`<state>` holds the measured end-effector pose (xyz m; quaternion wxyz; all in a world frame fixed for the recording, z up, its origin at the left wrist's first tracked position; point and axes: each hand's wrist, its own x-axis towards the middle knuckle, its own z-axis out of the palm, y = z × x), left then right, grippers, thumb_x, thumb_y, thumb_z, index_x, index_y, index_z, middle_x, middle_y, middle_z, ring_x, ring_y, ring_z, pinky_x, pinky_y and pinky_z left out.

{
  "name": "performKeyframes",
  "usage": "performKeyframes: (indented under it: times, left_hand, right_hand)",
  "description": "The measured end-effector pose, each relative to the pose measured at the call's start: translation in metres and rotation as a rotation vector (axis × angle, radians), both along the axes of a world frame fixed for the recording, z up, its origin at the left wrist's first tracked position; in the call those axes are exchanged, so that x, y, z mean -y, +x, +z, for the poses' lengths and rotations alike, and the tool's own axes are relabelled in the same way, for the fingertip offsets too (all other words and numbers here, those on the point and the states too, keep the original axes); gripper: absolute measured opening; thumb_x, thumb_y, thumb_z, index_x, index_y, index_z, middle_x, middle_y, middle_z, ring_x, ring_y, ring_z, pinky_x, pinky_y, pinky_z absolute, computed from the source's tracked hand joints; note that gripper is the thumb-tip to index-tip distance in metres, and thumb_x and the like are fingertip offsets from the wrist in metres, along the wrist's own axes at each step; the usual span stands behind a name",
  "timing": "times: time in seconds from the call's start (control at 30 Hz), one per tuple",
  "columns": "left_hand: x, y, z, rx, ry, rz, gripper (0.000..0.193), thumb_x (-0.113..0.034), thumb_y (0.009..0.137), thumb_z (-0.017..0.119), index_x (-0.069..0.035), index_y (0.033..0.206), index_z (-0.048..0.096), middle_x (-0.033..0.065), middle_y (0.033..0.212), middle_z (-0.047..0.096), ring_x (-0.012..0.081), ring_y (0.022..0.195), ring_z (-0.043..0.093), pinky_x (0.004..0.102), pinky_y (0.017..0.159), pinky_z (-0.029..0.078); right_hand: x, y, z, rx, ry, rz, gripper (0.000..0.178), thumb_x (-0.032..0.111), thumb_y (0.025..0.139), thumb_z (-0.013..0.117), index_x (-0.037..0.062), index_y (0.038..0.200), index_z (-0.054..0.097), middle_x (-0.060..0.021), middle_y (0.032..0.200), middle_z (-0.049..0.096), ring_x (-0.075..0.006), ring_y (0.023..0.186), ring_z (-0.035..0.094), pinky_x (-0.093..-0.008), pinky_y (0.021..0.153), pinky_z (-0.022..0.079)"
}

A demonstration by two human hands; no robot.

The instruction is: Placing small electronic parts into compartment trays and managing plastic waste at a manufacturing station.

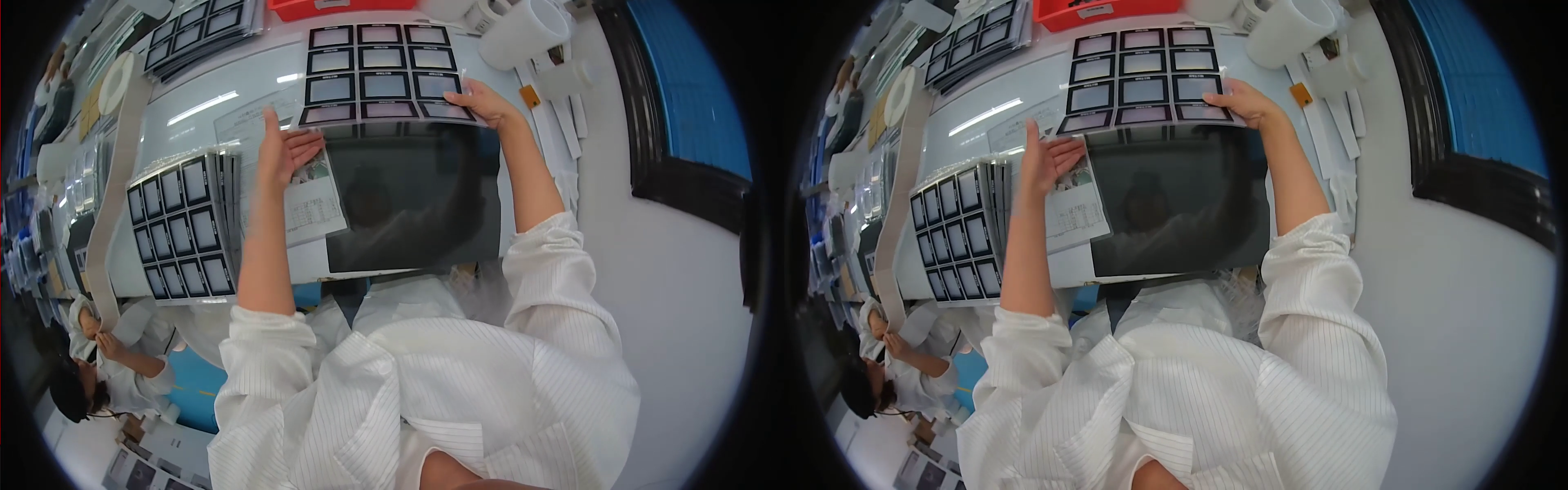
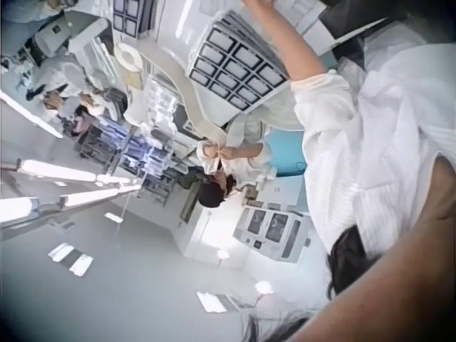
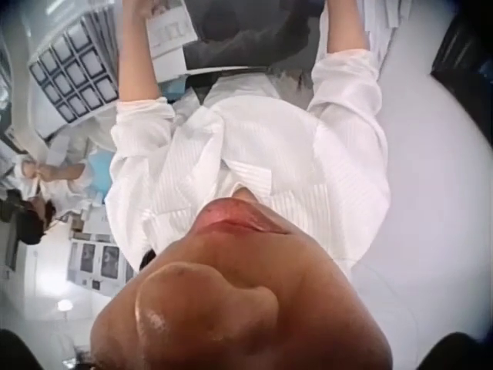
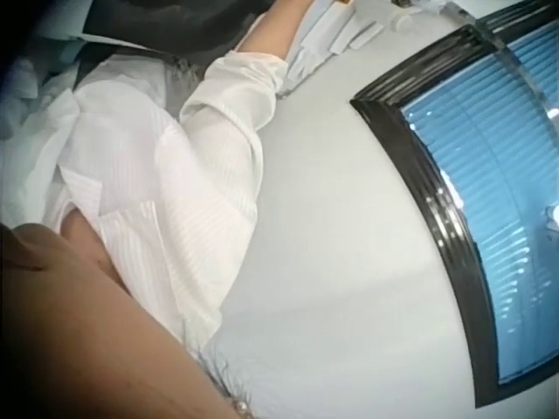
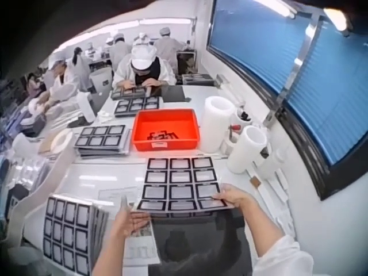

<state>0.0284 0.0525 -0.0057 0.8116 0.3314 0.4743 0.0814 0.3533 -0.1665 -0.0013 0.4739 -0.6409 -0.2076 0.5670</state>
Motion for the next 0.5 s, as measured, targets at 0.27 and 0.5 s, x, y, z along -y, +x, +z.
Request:
performKeyframes:
  times: [0.27, 0.5]
  left_hand:
    - [0.023, -0.036, -0.013, -0.058, 0.245, -0.335, 0.037, -0.032, 0.084, 0.067, -0.004, 0.107, 0.058, 0.0077, 0.096, 0.062, 0.0174, 0.086, 0.06, 0.0325, 0.076, 0.048]
    - [0.168, -0.189, 0.025, -0.064, 0.038, -0.213, 0.03, -0.018, 0.087, 0.065, -0.002, 0.111, 0.056, 0.0038, 0.101, 0.063, 0.0121, 0.09, 0.06, 0.0274, 0.08, 0.048]
  right_hand:
    - [0.067, -0.093, 0.029, 0.109, 0.019, -0.035, 0.039, 0.023, 0.082, 0.071, -0.0001, 0.108, 0.054, -0.0048, 0.093, 0.063, -0.0114, 0.076, 0.061, -0.0256, 0.064, 0.05]
    - [0.182, -0.207, 0.066, 0.096, -0.596, 0.257, 0.029, 0.026, 0.083, 0.069, 0.0043, 0.102, 0.061, -0.0052, 0.086, 0.064, -0.0091, 0.073, 0.059, -0.0244, 0.064, 0.047]
